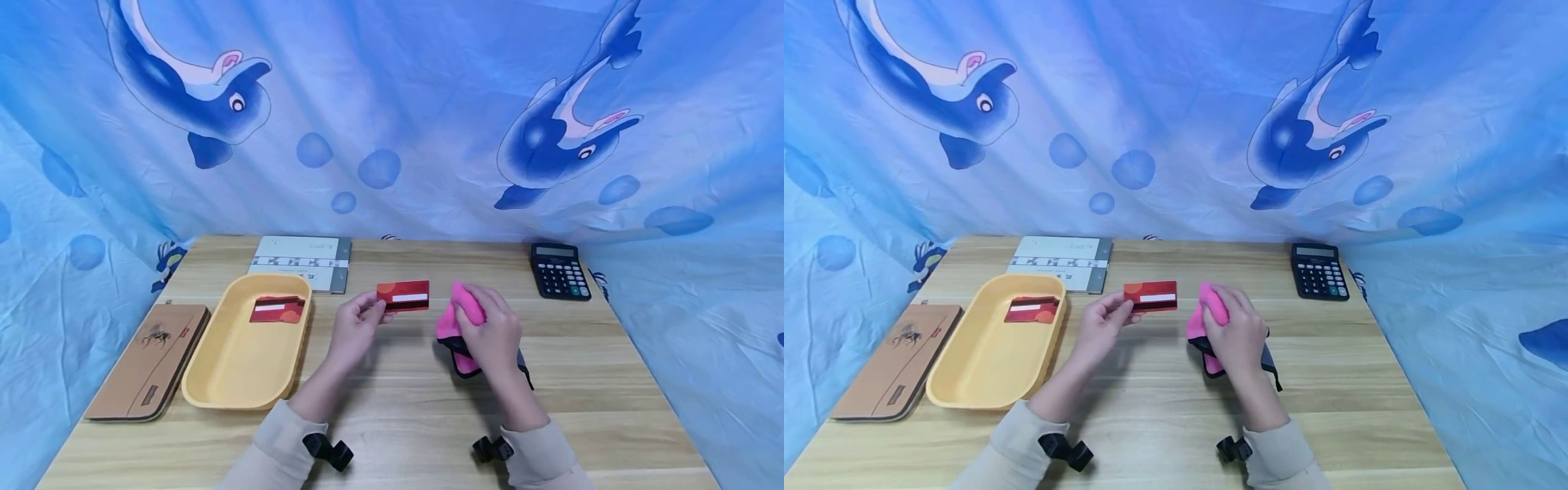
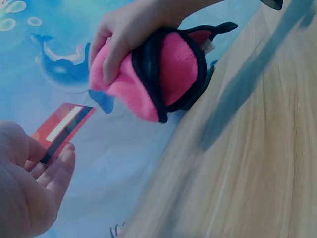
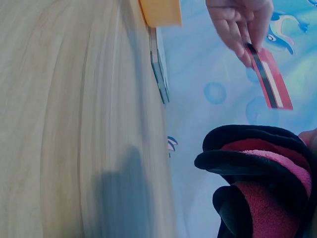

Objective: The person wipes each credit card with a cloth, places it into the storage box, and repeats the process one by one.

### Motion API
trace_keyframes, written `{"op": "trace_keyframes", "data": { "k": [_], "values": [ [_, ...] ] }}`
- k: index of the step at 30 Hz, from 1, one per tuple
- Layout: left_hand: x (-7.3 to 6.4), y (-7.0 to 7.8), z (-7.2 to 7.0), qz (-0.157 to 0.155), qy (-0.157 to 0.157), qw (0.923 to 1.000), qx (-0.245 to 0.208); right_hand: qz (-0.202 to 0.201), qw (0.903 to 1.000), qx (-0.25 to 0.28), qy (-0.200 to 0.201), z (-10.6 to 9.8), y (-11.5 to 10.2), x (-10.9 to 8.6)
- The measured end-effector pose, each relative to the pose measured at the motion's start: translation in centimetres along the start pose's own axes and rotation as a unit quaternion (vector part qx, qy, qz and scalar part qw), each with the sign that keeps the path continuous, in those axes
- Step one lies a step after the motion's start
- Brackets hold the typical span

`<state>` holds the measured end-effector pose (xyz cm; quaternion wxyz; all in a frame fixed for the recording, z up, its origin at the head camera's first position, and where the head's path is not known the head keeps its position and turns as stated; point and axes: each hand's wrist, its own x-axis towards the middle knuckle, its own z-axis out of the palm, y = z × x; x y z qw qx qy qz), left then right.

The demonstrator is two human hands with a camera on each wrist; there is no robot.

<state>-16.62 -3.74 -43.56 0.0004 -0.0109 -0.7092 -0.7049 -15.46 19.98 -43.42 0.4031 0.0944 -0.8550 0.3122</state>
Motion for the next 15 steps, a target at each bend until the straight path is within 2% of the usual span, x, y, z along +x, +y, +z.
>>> {"op": "trace_keyframes", "data": {
  "k": [4, 7, 15],
  "values": [
    [-0.1, 0.4, -1.2, -0.01, 0.013, 0.9998, -0.008, -0.005, 0.9999, 0.009, 0.01, -0.1, 0.4, 0.0],
    [-0.3, 0.9, -2.3, -0.011, 0.022, 0.9997, 0.004, -0.006, 0.9998, 0.013, 0.014, -0.2, 0.6, 0.1],
    [-0.5, 2.2, -6.0, -0.018, 0.08, 0.9953, 0.051, 0.006, 0.9998, 0.013, 0.012, -0.3, 0.9, 0.0]
  ]
}}
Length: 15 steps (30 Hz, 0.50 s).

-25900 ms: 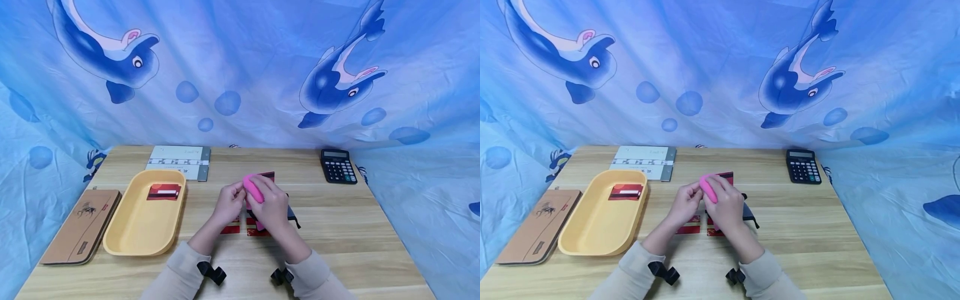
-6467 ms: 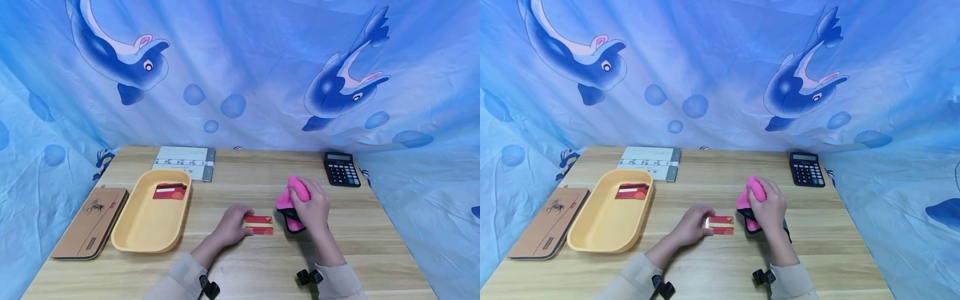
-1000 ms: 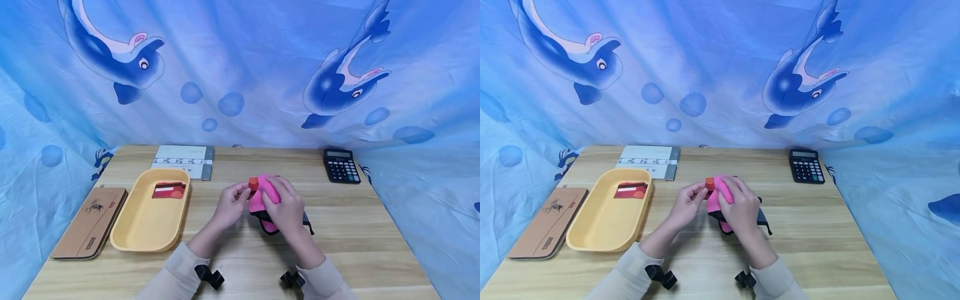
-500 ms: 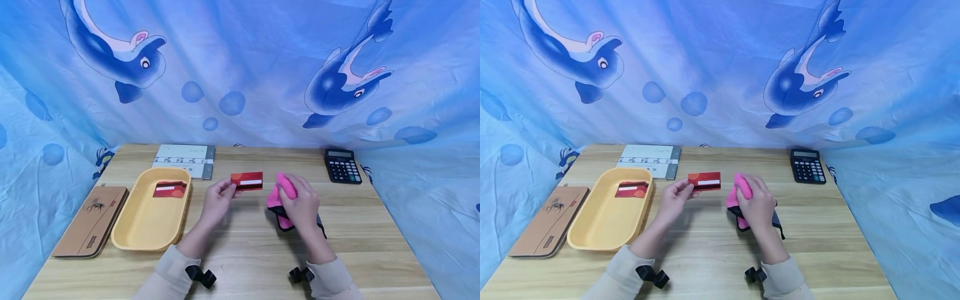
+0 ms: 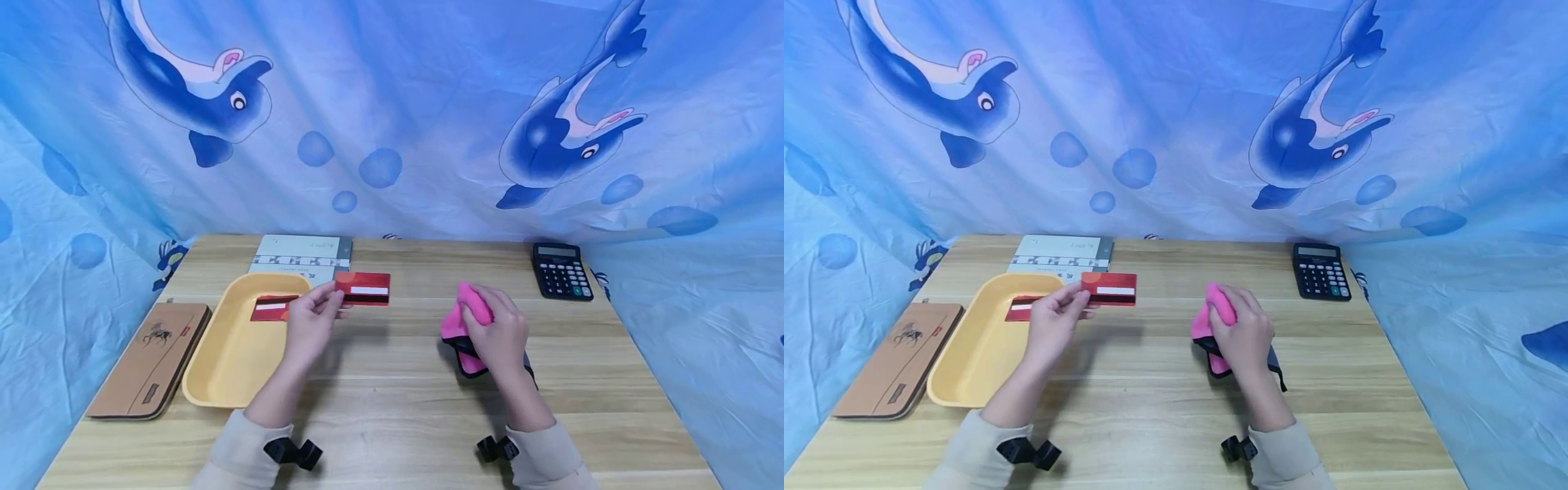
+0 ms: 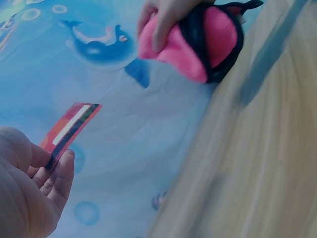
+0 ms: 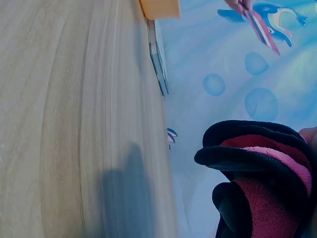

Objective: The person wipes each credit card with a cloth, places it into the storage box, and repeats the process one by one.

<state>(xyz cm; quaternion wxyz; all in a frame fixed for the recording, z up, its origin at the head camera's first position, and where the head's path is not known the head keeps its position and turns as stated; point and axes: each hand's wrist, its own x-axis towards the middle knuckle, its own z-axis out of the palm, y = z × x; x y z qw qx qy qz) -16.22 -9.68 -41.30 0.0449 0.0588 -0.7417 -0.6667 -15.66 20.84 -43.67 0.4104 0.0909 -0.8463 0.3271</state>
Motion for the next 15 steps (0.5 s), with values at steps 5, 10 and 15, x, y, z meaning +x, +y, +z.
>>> {"op": "trace_keyframes", "data": {
  "k": [5, 10, 15],
  "values": [
    [0.3, 0.5, -2.6, 0.01, 0.038, 0.9991, -0.012, 0.004, 1.0, 0.006, 0.001, -0.1, 0.3, 0.0],
    [0.8, 0.3, -5.1, 0.018, 0.067, 0.9971, -0.032, 0.009, 0.9999, 0.006, -0.002, -0.3, 0.4, 0.1],
    [1.7, -0.4, -7.5, 0.013, 0.079, 0.9966, -0.016, 0.015, 0.9999, 0.005, -0.002, -0.4, 0.6, 0.2]
  ]
}}
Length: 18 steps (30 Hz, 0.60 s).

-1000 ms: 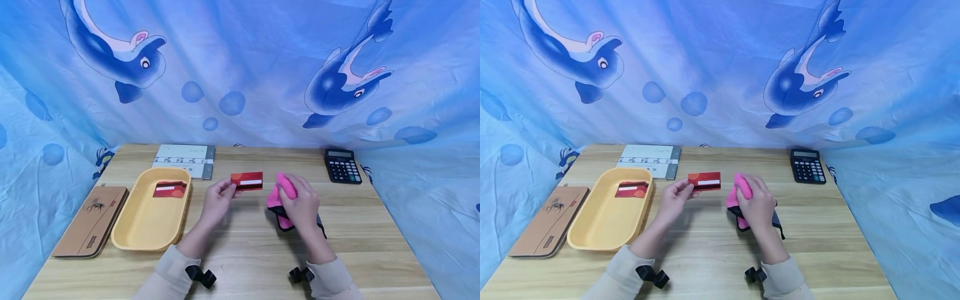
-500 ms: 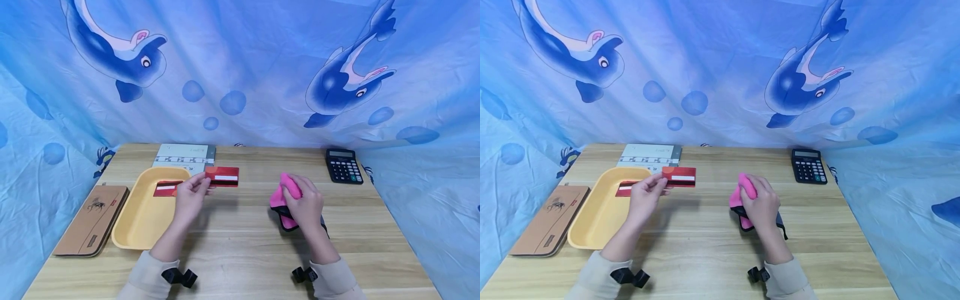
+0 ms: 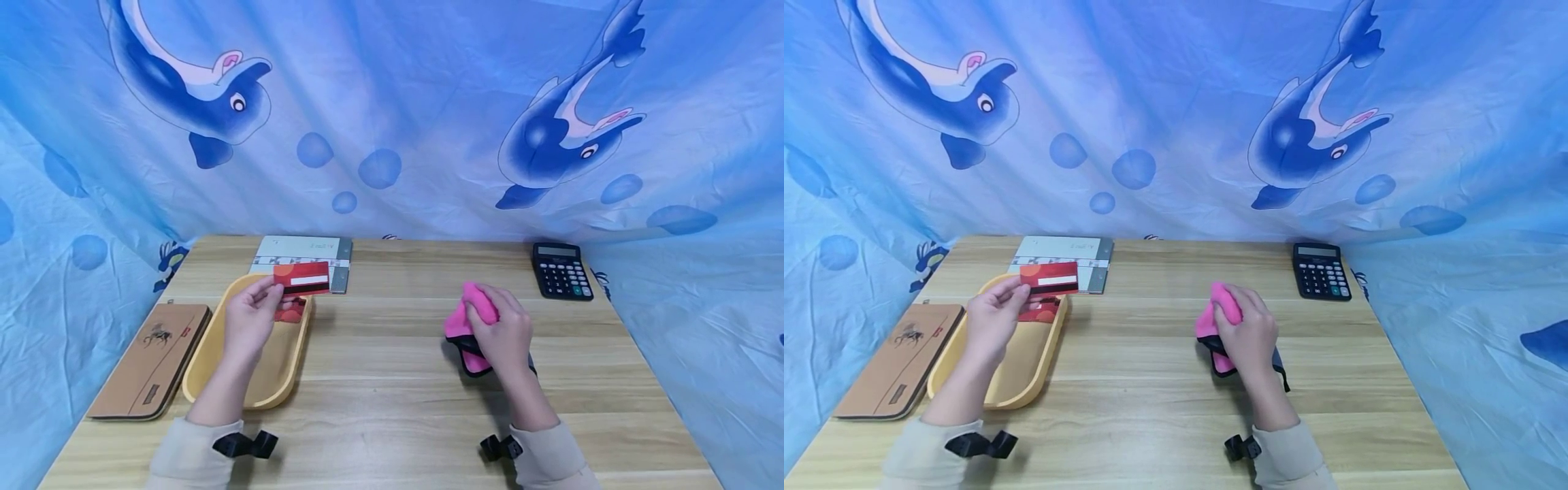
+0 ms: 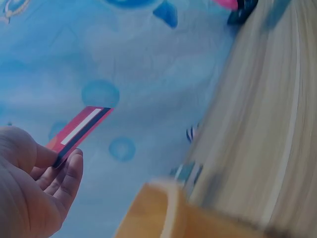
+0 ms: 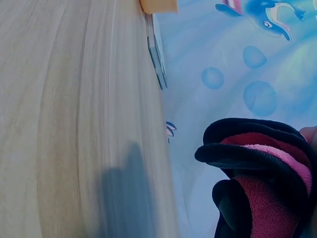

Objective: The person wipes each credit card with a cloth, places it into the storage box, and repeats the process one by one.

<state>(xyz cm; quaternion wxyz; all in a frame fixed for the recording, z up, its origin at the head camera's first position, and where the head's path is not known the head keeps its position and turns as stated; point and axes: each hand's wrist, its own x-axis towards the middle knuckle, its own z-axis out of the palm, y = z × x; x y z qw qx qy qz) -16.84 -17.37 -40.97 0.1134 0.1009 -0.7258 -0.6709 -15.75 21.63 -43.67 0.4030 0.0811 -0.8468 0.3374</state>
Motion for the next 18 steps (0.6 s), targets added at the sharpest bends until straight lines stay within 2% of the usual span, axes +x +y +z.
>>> {"op": "trace_keyframes", "data": {
  "k": [5, 12, 18],
  "values": [
    [1.4, -1.5, -2.1, -0.009, 0.019, 0.9989, 0.041, 0.002, 1.0, 0.002, 0.0, 0.0, 0.0, 0.0],
    [2.4, -3.4, -4.1, -0.036, -0.007, 0.9965, 0.075, 0.001, 1.0, 0.003, -0.007, 0.2, -0.1, -0.3],
    [2.7, -4.1, -4.9, -0.058, -0.034, 0.9892, 0.13, 0.005, 0.9999, 0.007, -0.009, 0.1, -0.1, -0.3]
  ]
}}
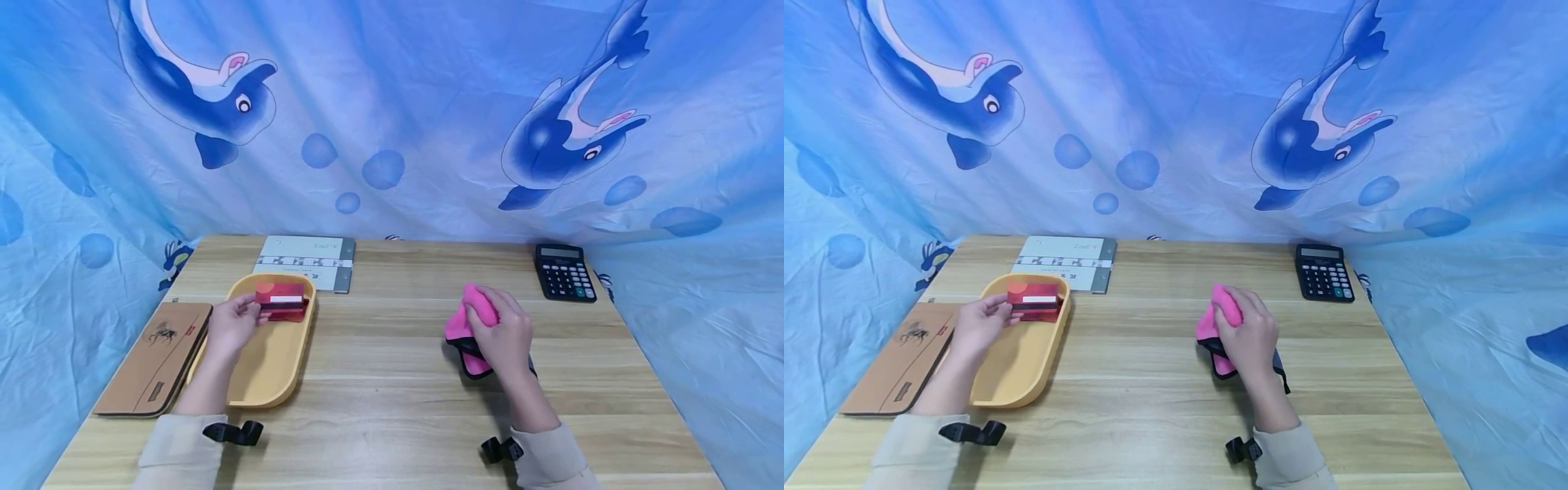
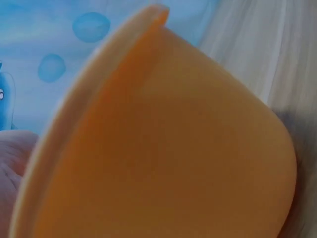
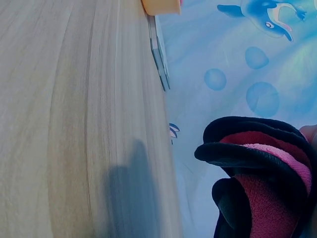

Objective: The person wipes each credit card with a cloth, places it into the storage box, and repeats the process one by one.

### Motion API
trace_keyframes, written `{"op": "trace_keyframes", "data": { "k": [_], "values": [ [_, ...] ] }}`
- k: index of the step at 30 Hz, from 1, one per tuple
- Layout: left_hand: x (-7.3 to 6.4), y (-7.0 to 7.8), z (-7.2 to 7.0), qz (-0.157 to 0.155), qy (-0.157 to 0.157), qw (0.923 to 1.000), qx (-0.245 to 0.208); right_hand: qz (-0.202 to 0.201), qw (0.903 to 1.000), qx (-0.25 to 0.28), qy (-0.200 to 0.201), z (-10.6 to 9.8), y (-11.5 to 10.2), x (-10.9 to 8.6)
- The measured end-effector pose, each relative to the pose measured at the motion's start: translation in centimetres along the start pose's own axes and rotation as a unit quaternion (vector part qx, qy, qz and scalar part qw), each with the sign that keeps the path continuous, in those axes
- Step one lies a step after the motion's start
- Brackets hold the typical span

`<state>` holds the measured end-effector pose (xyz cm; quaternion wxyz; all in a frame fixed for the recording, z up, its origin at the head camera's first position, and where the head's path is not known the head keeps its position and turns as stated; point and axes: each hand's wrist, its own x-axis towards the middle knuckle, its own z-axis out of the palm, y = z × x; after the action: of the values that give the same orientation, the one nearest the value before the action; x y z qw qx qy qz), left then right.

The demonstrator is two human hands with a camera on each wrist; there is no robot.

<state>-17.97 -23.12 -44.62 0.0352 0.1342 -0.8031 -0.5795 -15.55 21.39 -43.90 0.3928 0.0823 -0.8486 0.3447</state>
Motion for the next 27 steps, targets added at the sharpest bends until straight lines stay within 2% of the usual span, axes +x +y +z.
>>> {"op": "trace_keyframes", "data": {
  "k": [5, 10, 14, 18, 22, 25, 27],
  "values": [
    [0.2, -0.7, 0.1, -0.019, -0.028, 0.9987, 0.039, 0.006, 1.0, -0.002, 0.0, -0.1, 0.1, -0.1],
    [0.4, -1.0, 0.0, -0.015, -0.041, 0.9949, 0.091, 0.006, 1.0, -0.003, 0.003, -0.2, 0.1, -0.1],
    [0.4, -1.0, -0.1, -0.012, -0.051, 0.9944, 0.091, 0.006, 1.0, -0.002, 0.0, -0.2, 0.3, -0.1],
    [0.3, -1.0, -0.1, -0.003, -0.044, 0.994, 0.101, 0.004, 1.0, -0.003, -0.001, -0.2, 0.4, -0.2],
    [0.2, -0.7, -0.1, 0.003, -0.034, 0.9956, 0.087, 0.003, 1.0, -0.006, -0.002, -0.3, 0.7, -0.2],
    [-0.1, -0.1, 0.0, 0.028, -0.009, 0.9963, 0.08, 0.002, 0.9999, -0.008, -0.01, -0.3, 0.9, -0.2],
    [-0.5, 0.3, 0.2, 0.061, 0.019, 0.9948, 0.078, 0.003, 0.9998, -0.012, -0.018, -0.5, 1.2, -0.2]
  ]
}}
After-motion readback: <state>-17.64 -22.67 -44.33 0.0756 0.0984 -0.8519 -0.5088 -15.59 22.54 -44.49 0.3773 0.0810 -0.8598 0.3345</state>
